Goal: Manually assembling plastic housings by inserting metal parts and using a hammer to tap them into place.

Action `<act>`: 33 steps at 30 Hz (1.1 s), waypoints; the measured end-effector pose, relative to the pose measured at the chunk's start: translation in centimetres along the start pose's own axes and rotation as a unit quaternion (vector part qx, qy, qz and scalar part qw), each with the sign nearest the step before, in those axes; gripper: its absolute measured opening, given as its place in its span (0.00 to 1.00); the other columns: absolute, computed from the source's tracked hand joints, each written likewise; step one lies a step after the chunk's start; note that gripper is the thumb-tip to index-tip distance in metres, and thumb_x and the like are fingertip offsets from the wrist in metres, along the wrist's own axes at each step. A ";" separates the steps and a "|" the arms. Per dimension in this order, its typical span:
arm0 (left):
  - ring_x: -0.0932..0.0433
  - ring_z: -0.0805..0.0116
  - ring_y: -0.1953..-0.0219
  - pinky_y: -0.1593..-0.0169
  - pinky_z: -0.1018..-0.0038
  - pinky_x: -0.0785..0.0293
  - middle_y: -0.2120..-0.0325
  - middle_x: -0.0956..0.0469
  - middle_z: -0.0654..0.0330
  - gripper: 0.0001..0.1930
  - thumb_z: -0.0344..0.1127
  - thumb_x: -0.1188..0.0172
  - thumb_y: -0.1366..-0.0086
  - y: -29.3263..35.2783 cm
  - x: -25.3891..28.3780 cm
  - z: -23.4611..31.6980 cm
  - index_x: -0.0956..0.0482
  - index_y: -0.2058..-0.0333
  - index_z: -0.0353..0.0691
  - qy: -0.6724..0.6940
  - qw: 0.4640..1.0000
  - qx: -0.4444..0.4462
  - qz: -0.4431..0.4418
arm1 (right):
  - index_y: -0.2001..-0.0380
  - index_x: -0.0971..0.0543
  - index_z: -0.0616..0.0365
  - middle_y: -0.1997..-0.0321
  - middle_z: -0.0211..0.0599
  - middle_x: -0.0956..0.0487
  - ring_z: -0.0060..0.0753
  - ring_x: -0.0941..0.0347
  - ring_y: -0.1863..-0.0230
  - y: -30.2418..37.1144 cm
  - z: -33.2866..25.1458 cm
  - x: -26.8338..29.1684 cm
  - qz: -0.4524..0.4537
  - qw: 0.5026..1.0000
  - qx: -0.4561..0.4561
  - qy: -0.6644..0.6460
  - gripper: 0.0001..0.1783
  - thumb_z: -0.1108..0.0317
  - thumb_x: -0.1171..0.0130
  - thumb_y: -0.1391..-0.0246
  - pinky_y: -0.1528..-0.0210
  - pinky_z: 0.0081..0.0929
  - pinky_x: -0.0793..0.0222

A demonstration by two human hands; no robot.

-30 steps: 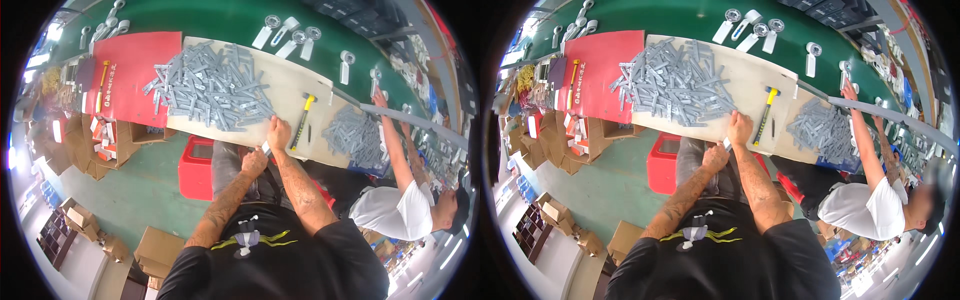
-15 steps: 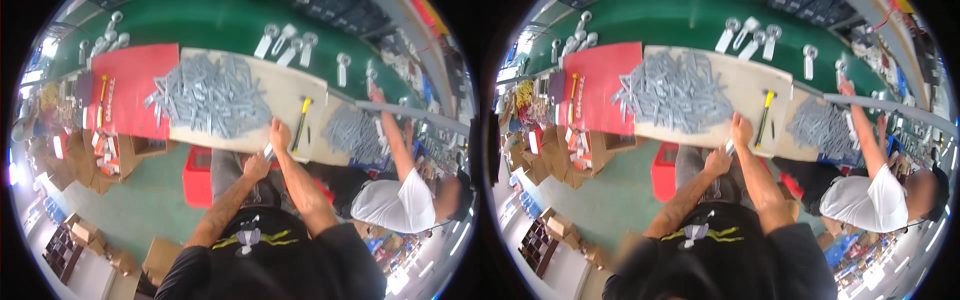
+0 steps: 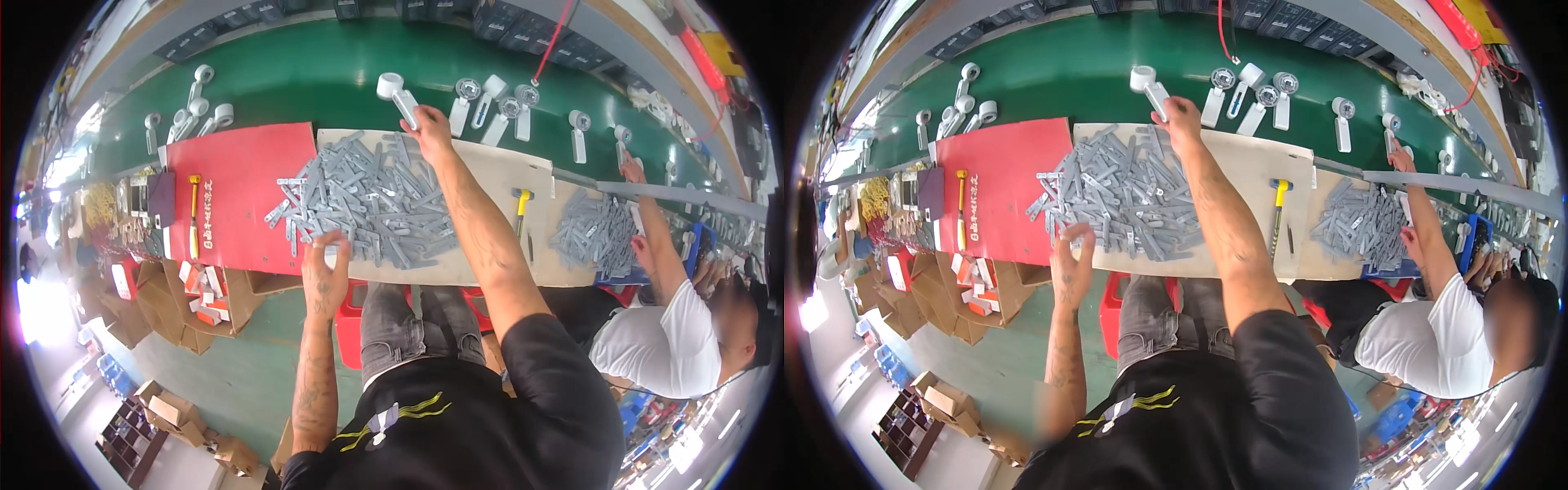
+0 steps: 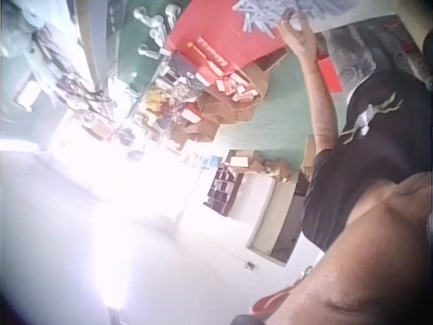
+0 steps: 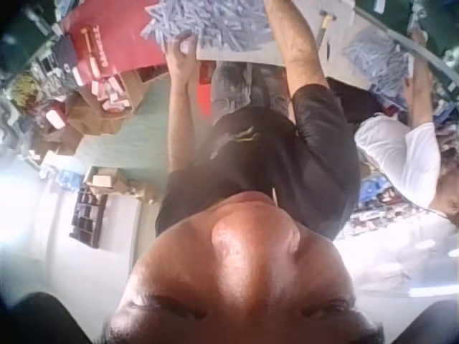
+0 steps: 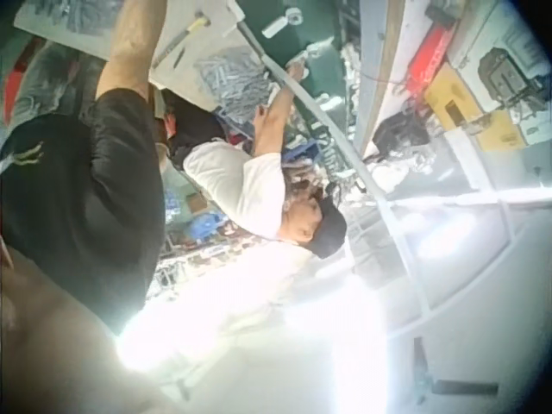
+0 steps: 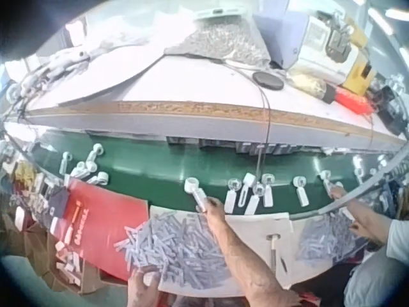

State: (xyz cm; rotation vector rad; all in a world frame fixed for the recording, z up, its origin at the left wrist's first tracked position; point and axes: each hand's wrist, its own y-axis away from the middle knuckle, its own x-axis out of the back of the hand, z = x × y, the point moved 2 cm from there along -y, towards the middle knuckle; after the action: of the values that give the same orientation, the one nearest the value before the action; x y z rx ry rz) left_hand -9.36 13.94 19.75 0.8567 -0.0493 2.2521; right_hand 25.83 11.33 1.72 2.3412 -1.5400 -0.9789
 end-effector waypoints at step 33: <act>0.30 0.82 0.75 0.74 0.81 0.35 0.66 0.17 0.63 0.13 0.39 0.37 0.25 9.8 -7.4 -2.3 0.22 0.52 0.36 0.548 0.783 0.291 -0.035 | 0.51 0.16 0.62 0.55 0.44 0.16 0.45 0.20 0.59 30.4 -1.7 5.9 -0.344 0.784 0.187 0.481 0.14 0.65 0.38 0.33 0.57 0.38 0.24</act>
State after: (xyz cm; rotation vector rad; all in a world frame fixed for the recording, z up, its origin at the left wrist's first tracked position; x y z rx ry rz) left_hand -12.99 2.77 15.54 -0.3137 1.2313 2.3690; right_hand 5.40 -7.82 14.97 2.9373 -0.4689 0.5671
